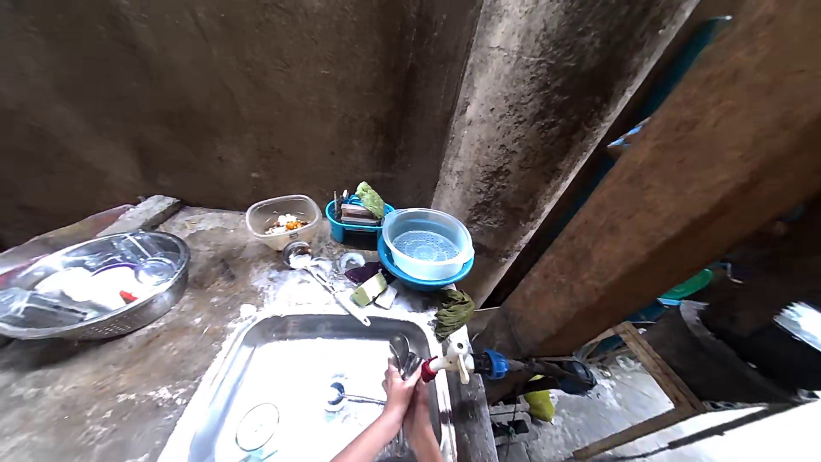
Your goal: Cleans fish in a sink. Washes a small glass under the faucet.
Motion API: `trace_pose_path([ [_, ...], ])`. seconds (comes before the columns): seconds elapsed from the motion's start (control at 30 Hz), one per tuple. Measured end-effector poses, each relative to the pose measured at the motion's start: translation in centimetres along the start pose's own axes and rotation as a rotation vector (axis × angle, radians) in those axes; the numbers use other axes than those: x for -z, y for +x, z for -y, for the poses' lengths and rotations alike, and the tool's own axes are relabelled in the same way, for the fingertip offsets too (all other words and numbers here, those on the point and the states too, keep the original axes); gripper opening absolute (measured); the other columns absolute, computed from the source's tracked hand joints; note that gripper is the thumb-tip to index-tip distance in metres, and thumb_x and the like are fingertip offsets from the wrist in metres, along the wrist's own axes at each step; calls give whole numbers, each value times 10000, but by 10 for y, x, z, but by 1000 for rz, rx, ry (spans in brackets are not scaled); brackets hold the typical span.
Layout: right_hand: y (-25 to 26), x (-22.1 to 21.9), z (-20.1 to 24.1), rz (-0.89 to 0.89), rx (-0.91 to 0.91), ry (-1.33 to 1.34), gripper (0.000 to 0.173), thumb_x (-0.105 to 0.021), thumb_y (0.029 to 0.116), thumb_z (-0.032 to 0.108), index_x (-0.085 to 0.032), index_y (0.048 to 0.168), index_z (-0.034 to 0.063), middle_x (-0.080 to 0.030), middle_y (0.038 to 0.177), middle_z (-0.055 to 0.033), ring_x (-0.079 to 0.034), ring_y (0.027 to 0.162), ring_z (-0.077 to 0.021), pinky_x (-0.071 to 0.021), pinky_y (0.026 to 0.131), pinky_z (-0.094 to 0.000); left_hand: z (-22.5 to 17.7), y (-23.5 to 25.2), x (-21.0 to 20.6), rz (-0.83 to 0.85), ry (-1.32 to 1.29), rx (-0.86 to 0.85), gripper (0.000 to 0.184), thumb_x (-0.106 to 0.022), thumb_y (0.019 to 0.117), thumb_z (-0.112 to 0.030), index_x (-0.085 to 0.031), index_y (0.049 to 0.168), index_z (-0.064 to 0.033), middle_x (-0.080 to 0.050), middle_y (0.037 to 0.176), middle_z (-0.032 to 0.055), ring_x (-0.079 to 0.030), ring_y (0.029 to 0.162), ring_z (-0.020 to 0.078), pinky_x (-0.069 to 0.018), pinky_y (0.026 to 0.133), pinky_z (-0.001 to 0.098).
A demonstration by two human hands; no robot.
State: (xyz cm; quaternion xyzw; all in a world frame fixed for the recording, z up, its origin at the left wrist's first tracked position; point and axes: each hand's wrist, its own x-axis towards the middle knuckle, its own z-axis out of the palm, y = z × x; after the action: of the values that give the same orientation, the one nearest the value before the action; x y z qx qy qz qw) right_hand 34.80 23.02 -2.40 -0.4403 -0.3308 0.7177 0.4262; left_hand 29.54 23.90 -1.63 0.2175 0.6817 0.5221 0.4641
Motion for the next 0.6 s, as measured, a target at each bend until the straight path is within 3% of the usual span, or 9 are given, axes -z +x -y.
trace_pose_path([
  [0.03,-1,3,1,50,-37,71,626,-60,1108,365,-335,1472,-64,-585,1280,-228,-621,1110,-236,-523,940,-368,-7,-1,1,6,94,23,1028,-765,879,-340,-147,1580,88,-306,1542,395,-301,1439,533,-255,1175,615],
  [0.1,-5,9,3,153,-74,138,646,-46,1106,399,-306,1479,-61,-591,1262,-202,-629,1087,-206,-528,933,-337,-20,-4,6,36,203,62,1068,-744,864,-403,-123,1593,70,-285,1571,366,-273,1464,516,-214,1167,663],
  [0.17,-7,14,2,199,-90,122,478,-154,1119,209,-336,1454,-79,-593,1262,-177,-619,1107,-159,-514,962,-291,-25,-7,10,86,187,77,1050,-704,880,-415,-105,1606,49,-226,1609,346,-204,1499,500,-151,1172,691],
  [0.3,3,12,-11,41,-156,156,255,-345,1044,-54,-452,1275,-68,-610,1021,-105,-610,898,-95,-524,812,-251,-25,-14,26,247,246,-8,728,-557,1026,-389,-341,1510,110,-202,1613,357,-154,1511,514,-136,1214,630],
  [0.33,4,11,-14,29,-130,103,253,-363,1044,-55,-458,1278,-78,-602,1035,-98,-598,905,-69,-515,829,-227,-27,-15,33,298,396,-64,696,-478,1061,-420,-382,1488,121,-259,1596,358,-196,1505,513,-146,1226,612],
  [0.4,3,11,-13,41,-51,-57,275,-454,1030,-41,-500,1280,-145,-627,1077,-162,-590,939,-99,-499,886,-251,-33,-14,52,309,831,-240,627,-335,1104,-440,-595,1300,96,-537,1416,304,-456,1379,459,-274,1164,615],
  [0.43,6,12,-13,60,13,-96,230,-524,976,-44,-543,1188,-133,-646,954,-124,-604,841,-80,-521,817,-236,-31,-9,62,281,926,-323,593,-337,1103,-413,-673,1192,68,-603,1346,276,-490,1350,442,-263,1158,625],
  [0.5,21,18,-20,95,114,-75,149,-624,831,-34,-576,973,-35,-647,652,17,-613,580,-15,-545,624,-179,-20,6,90,208,869,-362,468,-403,1100,-313,-687,1239,32,-615,1352,255,-516,1334,432,-320,1149,604],
  [0.6,18,34,-17,77,67,-166,326,-701,803,-37,-565,1094,-95,-658,769,-44,-630,687,-58,-560,720,-233,13,37,135,-2,835,-141,383,-484,1079,-211,-609,1363,14,-582,1386,278,-568,1276,446,-432,1081,568],
])
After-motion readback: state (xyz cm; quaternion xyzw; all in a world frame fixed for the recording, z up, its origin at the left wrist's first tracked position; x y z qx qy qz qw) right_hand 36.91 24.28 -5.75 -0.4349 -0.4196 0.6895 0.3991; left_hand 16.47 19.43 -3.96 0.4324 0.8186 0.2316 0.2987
